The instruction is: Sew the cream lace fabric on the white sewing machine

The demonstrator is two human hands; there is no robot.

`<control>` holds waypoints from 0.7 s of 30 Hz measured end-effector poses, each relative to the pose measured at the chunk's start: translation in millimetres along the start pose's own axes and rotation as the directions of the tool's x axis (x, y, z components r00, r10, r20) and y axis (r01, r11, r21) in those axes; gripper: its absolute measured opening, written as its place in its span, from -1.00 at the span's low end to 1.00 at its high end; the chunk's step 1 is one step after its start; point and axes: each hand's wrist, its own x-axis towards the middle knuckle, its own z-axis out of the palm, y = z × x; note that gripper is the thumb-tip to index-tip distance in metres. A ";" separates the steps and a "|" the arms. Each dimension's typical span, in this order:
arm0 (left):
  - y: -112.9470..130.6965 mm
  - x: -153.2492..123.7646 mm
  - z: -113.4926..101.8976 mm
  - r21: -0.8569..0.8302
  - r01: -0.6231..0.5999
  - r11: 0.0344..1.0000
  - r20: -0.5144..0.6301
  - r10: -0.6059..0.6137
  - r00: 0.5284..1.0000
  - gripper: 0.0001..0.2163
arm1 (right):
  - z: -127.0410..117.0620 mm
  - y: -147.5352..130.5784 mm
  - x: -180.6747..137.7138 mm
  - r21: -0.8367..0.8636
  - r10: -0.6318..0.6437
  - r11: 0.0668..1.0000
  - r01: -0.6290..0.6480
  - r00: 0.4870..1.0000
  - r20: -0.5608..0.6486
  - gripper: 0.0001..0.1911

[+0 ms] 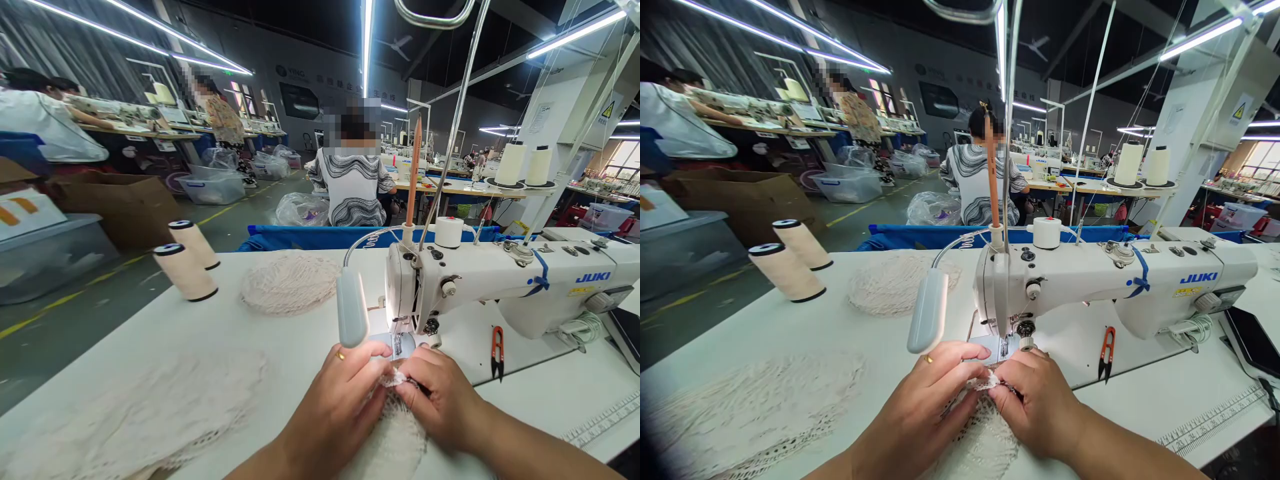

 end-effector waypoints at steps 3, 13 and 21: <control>-0.2 0.3 0.4 -0.005 0.004 1.000 0.002 -0.004 1.000 -0.79 | 0.2 -0.1 -0.1 0.003 -0.023 1.000 0.023 1.000 0.001 -0.78; 2.4 5.6 -3.5 0.000 -0.027 1.000 -0.001 0.027 1.000 -0.78 | 0.4 0.0 -0.1 -0.036 -0.038 0.999 0.039 0.999 0.026 -0.75; 7.1 10.1 -7.7 -0.085 0.035 0.996 0.046 -0.031 0.998 -0.80 | -1.8 -2.2 -2.2 0.005 0.002 1.000 -0.002 1.000 -0.030 -0.82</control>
